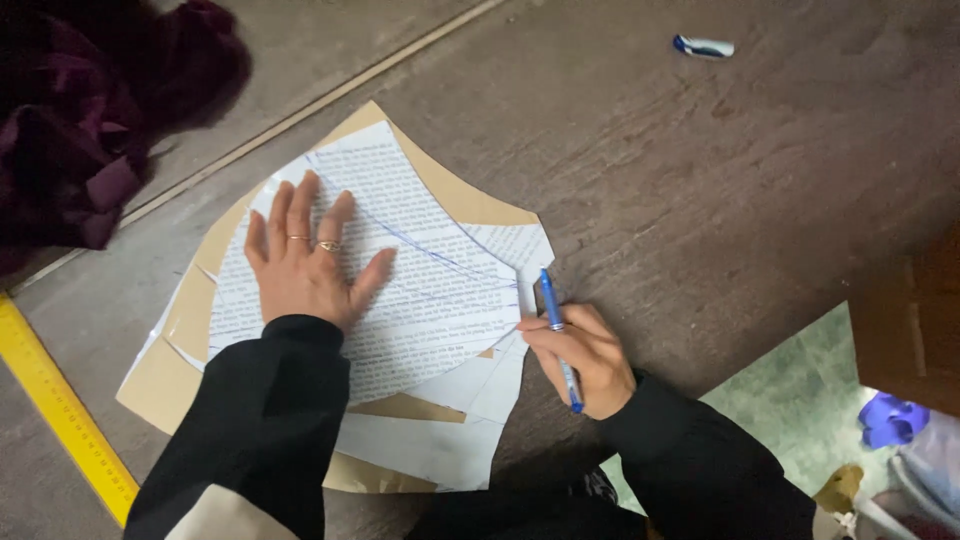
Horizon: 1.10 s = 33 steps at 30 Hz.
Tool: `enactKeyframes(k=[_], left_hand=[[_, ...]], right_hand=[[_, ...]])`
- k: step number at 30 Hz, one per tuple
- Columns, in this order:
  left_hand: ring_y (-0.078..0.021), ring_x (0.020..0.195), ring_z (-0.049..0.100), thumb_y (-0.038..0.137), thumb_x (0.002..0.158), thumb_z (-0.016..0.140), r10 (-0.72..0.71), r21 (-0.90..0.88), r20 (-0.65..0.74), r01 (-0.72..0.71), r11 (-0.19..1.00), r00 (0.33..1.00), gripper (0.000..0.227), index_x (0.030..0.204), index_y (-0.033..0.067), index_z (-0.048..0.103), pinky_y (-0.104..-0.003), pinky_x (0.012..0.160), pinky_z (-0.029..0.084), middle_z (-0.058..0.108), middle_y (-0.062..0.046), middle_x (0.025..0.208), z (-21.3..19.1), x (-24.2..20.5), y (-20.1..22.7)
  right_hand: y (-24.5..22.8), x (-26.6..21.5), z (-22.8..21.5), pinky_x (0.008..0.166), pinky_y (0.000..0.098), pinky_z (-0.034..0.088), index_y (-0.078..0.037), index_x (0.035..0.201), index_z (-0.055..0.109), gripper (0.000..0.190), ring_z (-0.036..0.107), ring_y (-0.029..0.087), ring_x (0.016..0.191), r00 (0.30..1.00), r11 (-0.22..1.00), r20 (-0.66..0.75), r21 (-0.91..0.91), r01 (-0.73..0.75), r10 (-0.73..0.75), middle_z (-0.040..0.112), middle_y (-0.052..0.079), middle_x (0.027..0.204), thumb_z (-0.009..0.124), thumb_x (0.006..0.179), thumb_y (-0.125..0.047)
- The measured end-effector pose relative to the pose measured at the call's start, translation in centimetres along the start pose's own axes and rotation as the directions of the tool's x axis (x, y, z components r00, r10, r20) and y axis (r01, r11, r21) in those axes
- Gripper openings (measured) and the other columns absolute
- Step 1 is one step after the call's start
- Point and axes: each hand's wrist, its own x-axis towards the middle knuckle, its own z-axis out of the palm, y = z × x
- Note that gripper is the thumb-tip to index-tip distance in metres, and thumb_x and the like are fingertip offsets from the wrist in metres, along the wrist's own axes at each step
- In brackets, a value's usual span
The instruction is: The person traces lines on a paper pattern placed on a larger sheet of brown paper using a blue pen. They then use a red tape dispenser to apply adhesive tape to the edges of the pattern pieces.
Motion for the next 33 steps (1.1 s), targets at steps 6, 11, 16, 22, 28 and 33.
enactKeyframes(k=[6, 11, 16, 22, 28, 33], left_hand=[[-0.0368, 0.141, 0.028, 0.068, 0.089, 0.048, 0.008, 0.011, -0.004, -0.007, 1.000, 1.000, 0.071, 0.138, 0.0177, 0.049, -0.059, 0.111, 0.016, 0.034, -0.013, 0.151, 0.0, 0.0, 0.2], [-0.0373, 0.141, 0.028, 0.067, 0.090, 0.048, 0.007, 0.004, 0.015, -0.007, 1.000, 1.000, 0.069, 0.138, 0.0164, 0.047, -0.059, 0.111, 0.015, 0.033, -0.013, 0.151, -0.3, 0.1, 0.4], [-0.0377, 0.141, 0.026, 0.066, 0.091, 0.048, 0.003, -0.005, 0.024, -0.003, 1.000, 1.000, 0.067, 0.137, 0.0159, 0.047, -0.059, 0.111, 0.014, 0.032, -0.013, 0.150, -0.6, 0.2, 0.6], [-0.0394, 0.140, 0.032, 0.058, 0.093, 0.052, 0.108, 0.008, -0.039, -0.108, 0.994, 0.993, 0.067, 0.137, 0.0076, 0.053, -0.061, 0.110, 0.020, 0.038, -0.018, 0.150, -0.8, 0.1, 0.7], [-0.0408, 0.140, 0.032, 0.056, 0.094, 0.051, 0.098, -0.002, -0.025, -0.098, 0.995, 0.995, 0.067, 0.137, 0.0050, 0.054, -0.060, 0.110, 0.018, 0.038, -0.021, 0.150, -0.7, 0.0, 1.0], [-0.0420, 0.139, 0.032, 0.056, 0.095, 0.051, 0.138, 0.027, -0.043, -0.137, 0.990, 0.989, 0.066, 0.136, 0.0055, 0.054, -0.061, 0.110, 0.020, 0.039, -0.022, 0.149, -0.5, -0.1, 0.7]], right_hand=[[1.1, -0.7, 0.2, 0.069, 0.0328, 0.058, -0.004, 0.092, 0.073, 0.014, 0.067, 0.024, 0.071, 0.999, 0.998, -0.021, 0.038, 0.050, -0.050, 0.076, 0.011, 0.092, 0.065, 0.083, 0.001], [0.6, -0.2, -0.1, 0.066, 0.0332, 0.057, -0.001, 0.093, 0.071, 0.012, 0.066, 0.025, 0.066, 0.998, 0.999, -0.055, 0.046, 0.004, -0.001, 0.075, 0.013, 0.088, 0.063, 0.084, 0.001], [0.6, 0.0, -0.6, 0.064, 0.0341, 0.056, 0.000, 0.094, 0.070, 0.012, 0.067, 0.028, 0.065, 0.999, 0.997, -0.020, 0.067, -0.037, 0.038, 0.074, 0.015, 0.086, 0.063, 0.084, 0.002], [0.1, 0.0, -1.0, 0.056, 0.0307, 0.040, -0.002, 0.103, 0.065, 0.012, 0.042, 0.019, 0.061, 0.996, 0.996, 0.013, -0.040, -0.085, 0.086, 0.067, 0.006, 0.082, 0.059, 0.093, -0.002], [2.1, -0.7, -2.3, 0.073, 0.0292, 0.061, -0.004, 0.114, 0.056, 0.018, 0.076, 0.026, 0.086, 0.956, 0.935, 0.032, 0.202, -0.292, 0.291, 0.072, 0.016, 0.098, 0.048, 0.098, -0.006], [7.5, 3.4, -4.0, 0.067, 0.0221, 0.058, -0.005, 0.129, 0.052, 0.029, 0.062, 0.013, 0.078, 0.929, 0.813, 0.369, 0.529, -0.245, 0.040, 0.061, 0.008, 0.094, 0.044, 0.102, -0.014]])
